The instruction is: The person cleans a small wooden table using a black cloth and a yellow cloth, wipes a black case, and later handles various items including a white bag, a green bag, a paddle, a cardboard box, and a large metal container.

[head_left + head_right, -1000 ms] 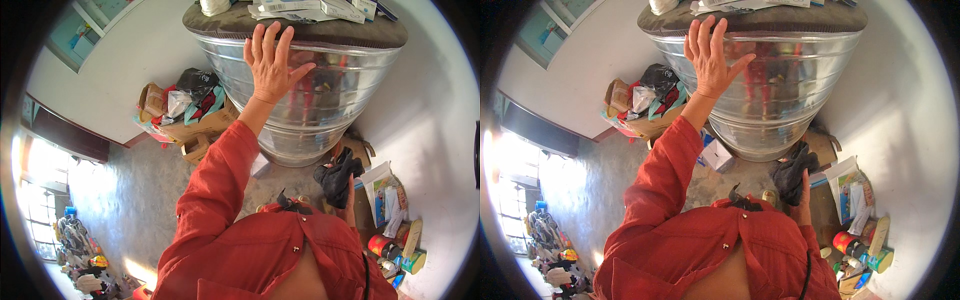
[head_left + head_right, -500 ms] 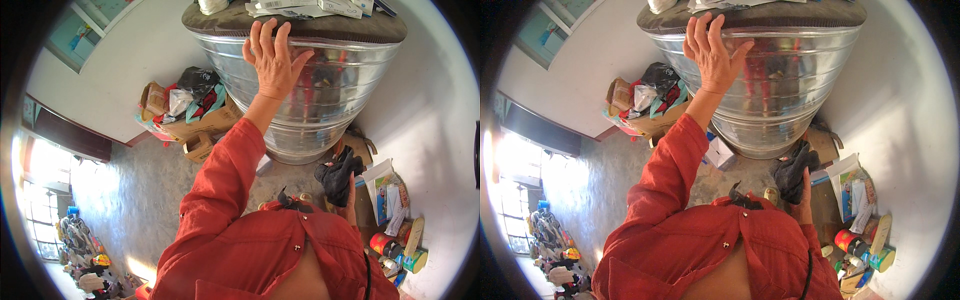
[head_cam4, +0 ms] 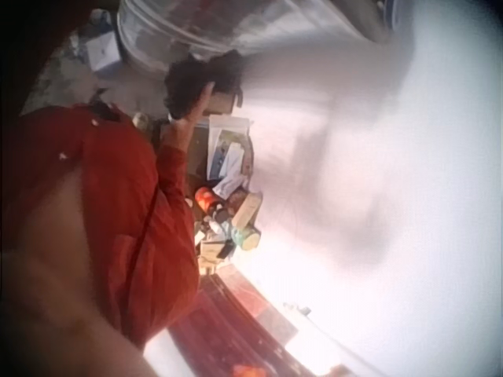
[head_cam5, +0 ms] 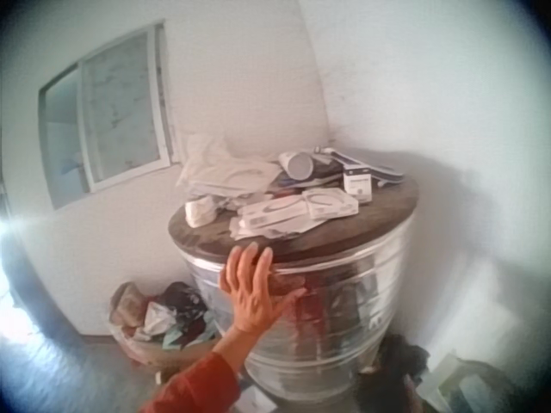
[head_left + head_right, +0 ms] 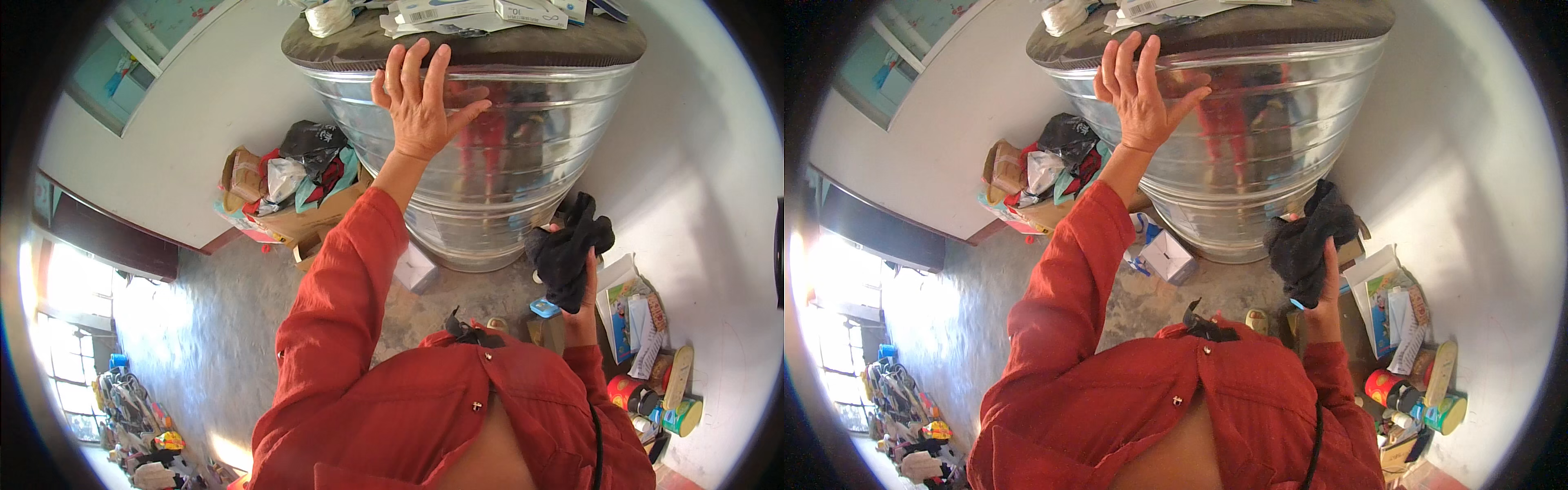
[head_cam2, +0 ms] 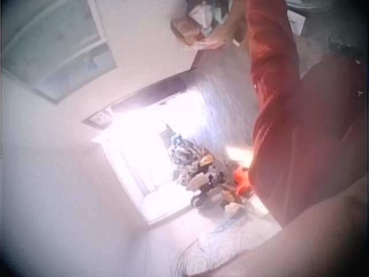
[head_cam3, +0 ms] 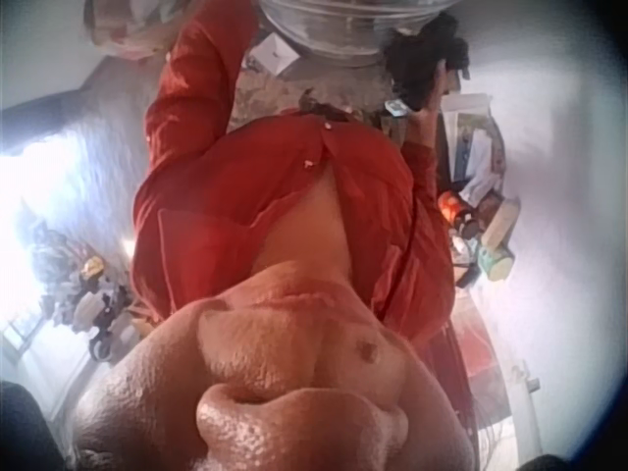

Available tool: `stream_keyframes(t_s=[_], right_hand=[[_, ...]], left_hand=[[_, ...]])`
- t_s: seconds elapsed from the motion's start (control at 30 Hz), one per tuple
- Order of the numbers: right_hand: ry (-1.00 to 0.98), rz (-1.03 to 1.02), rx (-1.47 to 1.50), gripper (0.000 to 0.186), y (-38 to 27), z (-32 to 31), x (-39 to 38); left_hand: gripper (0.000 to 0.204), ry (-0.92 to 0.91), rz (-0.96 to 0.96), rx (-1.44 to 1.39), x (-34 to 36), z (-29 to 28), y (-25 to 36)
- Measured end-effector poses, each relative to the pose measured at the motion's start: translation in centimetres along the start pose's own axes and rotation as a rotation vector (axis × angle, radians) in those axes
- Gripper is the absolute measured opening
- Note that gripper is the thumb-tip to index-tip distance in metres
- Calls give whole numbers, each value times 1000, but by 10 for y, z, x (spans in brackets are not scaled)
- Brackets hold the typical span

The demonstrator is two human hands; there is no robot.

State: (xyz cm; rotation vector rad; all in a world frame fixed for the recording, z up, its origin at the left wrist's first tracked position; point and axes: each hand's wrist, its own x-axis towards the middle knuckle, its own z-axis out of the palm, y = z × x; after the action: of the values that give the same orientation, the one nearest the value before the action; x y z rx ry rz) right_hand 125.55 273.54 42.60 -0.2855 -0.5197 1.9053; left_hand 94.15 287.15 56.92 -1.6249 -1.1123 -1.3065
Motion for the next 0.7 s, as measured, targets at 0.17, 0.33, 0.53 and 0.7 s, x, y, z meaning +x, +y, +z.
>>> stream_keyframes(t_s=[0.17, 0.33, 0.53, 0.7], right_hand=[[91, 12, 24, 55, 22, -16, -9], [216, 55, 7, 57, 32, -28, -31], [302, -1, -10, 61, 26, -26, -36], [276, 4, -11, 62, 24, -17, -38]], left_hand=[[87, 38, 7, 20, 0, 7, -1], [75, 13, -14, 33, -3, 7, -1], [57, 38, -15, 53, -3, 9, -1], [56, -2, 3, 133, -2, 7, 2]])
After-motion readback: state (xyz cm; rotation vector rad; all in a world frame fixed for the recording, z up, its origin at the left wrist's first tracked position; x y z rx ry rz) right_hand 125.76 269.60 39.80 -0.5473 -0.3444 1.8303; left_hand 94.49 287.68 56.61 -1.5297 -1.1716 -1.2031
